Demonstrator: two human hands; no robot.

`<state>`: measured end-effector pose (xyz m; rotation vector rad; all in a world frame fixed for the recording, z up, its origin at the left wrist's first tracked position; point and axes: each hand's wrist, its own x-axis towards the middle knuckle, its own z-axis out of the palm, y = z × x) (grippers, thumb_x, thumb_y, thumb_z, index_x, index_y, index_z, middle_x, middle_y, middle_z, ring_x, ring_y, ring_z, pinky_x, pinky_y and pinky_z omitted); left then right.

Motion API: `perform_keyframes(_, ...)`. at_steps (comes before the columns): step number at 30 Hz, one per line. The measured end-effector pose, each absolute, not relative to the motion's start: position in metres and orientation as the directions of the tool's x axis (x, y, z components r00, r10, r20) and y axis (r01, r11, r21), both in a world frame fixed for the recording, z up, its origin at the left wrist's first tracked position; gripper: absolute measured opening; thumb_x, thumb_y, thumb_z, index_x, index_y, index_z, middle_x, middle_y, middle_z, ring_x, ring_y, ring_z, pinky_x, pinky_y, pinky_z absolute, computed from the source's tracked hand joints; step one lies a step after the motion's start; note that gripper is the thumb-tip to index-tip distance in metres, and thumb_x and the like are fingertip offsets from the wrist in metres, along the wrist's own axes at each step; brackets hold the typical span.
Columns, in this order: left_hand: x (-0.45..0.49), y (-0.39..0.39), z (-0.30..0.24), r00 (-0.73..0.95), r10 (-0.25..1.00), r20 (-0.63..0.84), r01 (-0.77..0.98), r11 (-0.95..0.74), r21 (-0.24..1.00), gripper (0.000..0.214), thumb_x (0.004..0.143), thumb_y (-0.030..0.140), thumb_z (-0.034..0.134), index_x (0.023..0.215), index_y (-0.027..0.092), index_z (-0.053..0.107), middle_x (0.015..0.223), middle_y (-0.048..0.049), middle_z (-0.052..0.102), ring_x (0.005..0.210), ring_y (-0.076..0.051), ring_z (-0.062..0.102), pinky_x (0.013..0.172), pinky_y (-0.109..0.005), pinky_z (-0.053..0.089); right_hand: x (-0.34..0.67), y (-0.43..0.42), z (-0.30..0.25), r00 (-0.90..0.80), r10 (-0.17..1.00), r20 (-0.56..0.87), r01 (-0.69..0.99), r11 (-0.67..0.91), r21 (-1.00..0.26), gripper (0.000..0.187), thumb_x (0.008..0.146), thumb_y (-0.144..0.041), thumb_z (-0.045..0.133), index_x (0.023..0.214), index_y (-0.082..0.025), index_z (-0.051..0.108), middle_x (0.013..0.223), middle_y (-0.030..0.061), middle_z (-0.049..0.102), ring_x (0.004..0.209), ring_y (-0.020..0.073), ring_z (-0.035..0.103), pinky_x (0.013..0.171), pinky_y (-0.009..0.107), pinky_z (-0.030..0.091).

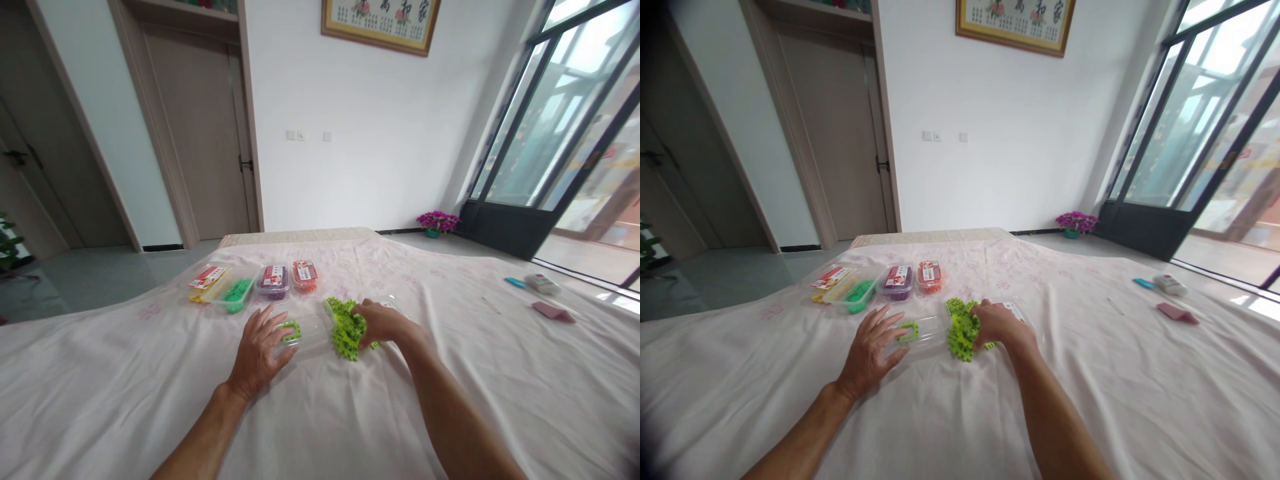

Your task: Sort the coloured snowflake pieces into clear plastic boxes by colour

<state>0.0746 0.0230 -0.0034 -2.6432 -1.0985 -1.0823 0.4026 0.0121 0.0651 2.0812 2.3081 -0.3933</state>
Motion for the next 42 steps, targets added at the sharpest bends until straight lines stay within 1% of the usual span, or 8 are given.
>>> perform_keyframes(6, 0.071, 0.026, 0.001, 0.568, 0.584, 0.581, 0.604, -0.774, 0.187, 0.021, 0.089, 0.038, 0.057, 0.104, 0.03, 0.071, 0.104, -0.0018, 0.073, 0.125, -0.026, 0.053, 0.116, -0.055, 0.024, 0.407, 0.015, 0.071, -0.088, 0.993, -0.081, 0.98, 0.072, -0.183, 0.055, 0.062, -0.004, 0.059, 0.112, -0.025, 0.071, 0.112, 0.0055, 0.068, 0.103, 0.0221, 0.062, 0.083, 0.026, 0.043)
perform_keyframes(10, 0.072, 0.026, 0.001, 0.558, 0.588, 0.585, 0.606, -0.771, 0.196, 0.018, 0.09, 0.038, 0.057, 0.089, 0.027, 0.072, 0.089, -0.0025, 0.074, 0.115, -0.026, 0.06, 0.113, -0.054, 0.029, 0.41, 0.015, 0.082, -0.015, 1.0, 0.02, 0.981, 0.018, -0.193, 0.04, 0.066, -0.003, 0.053, 0.092, -0.024, 0.075, 0.095, 0.0034, 0.073, 0.089, 0.0194, 0.065, 0.073, 0.025, 0.042)
perform_keyframes(17, 0.078, 0.019, 0.004, 0.539, 0.539, 0.647, 0.588, -0.791, 0.169, 0.014, 0.091, 0.033, 0.057, 0.086, 0.025, 0.067, 0.09, -0.0009, 0.072, 0.106, -0.022, 0.061, 0.113, -0.055, 0.028, 0.383, 0.015, 0.094, 0.193, 0.869, 0.455, 0.805, 0.125, -0.58, 0.03, 0.08, -0.021, 0.054, 0.105, -0.024, 0.071, 0.093, 0.0015, 0.074, 0.081, 0.0165, 0.067, 0.074, 0.027, 0.048)
perform_keyframes(23, 0.08, 0.018, 0.004, 0.552, 0.514, 0.656, 0.581, -0.802, 0.139, 0.01, 0.091, 0.03, 0.056, 0.09, 0.025, 0.064, 0.091, 0.0, 0.071, 0.106, -0.022, 0.06, 0.113, -0.056, 0.026, 0.338, 0.022, 0.071, 0.136, 0.929, 0.344, 0.494, 0.238, -0.837, 0.031, 0.08, -0.025, 0.057, 0.108, -0.018, 0.067, 0.088, 0.0034, 0.073, 0.067, 0.0145, 0.066, 0.064, 0.026, 0.052)
perform_keyframes(29, 0.08, 0.017, 0.005, 0.567, 0.513, 0.644, 0.586, -0.801, 0.122, 0.011, 0.092, 0.031, 0.056, 0.092, 0.025, 0.064, 0.09, 0.0001, 0.071, 0.107, -0.022, 0.06, 0.112, -0.056, 0.027, 0.332, 0.015, 0.066, -0.005, 0.909, 0.416, 0.818, 0.242, -0.521, 0.035, 0.082, -0.019, 0.057, 0.114, -0.018, 0.068, 0.115, 0.0096, 0.067, 0.097, 0.0195, 0.065, 0.087, 0.031, 0.048)
perform_keyframes(32, 0.079, 0.018, 0.003, 0.569, 0.516, 0.64, 0.593, -0.797, 0.116, 0.011, 0.092, 0.031, 0.056, 0.093, 0.024, 0.064, 0.09, -0.0002, 0.071, 0.108, -0.023, 0.06, 0.112, -0.056, 0.027, 0.344, 0.014, 0.07, 0.018, 0.925, 0.38, 0.878, 0.167, -0.449, 0.036, 0.085, -0.022, 0.054, 0.119, -0.02, 0.066, 0.118, 0.0087, 0.066, 0.098, 0.0187, 0.065, 0.088, 0.029, 0.046)
perform_keyframes(37, 0.077, 0.023, -0.003, 0.524, 0.523, 0.673, 0.611, -0.781, 0.131, 0.012, 0.091, 0.031, 0.058, 0.098, 0.025, 0.064, 0.099, -0.0011, 0.071, 0.111, -0.023, 0.059, 0.112, -0.056, 0.029, 0.373, 0.016, 0.074, 0.026, 0.975, 0.223, 0.944, 0.049, -0.325, 0.035, 0.085, -0.027, 0.053, 0.116, -0.022, 0.068, 0.115, 0.0081, 0.069, 0.1, 0.0223, 0.065, 0.086, 0.031, 0.045)
perform_keyframes(42, 0.075, 0.025, -0.009, 0.429, 0.537, 0.726, 0.614, -0.763, 0.202, 0.024, 0.089, 0.032, 0.059, 0.112, 0.027, 0.062, 0.127, -0.0061, 0.06, 0.127, -0.025, 0.05, 0.113, -0.052, 0.034, 0.394, 0.018, 0.076, -0.011, 1.0, 0.005, 0.959, 0.012, -0.284, 0.033, 0.077, -0.033, 0.062, 0.107, -0.023, 0.072, 0.104, 0.0049, 0.072, 0.095, 0.0226, 0.066, 0.078, 0.028, 0.045)
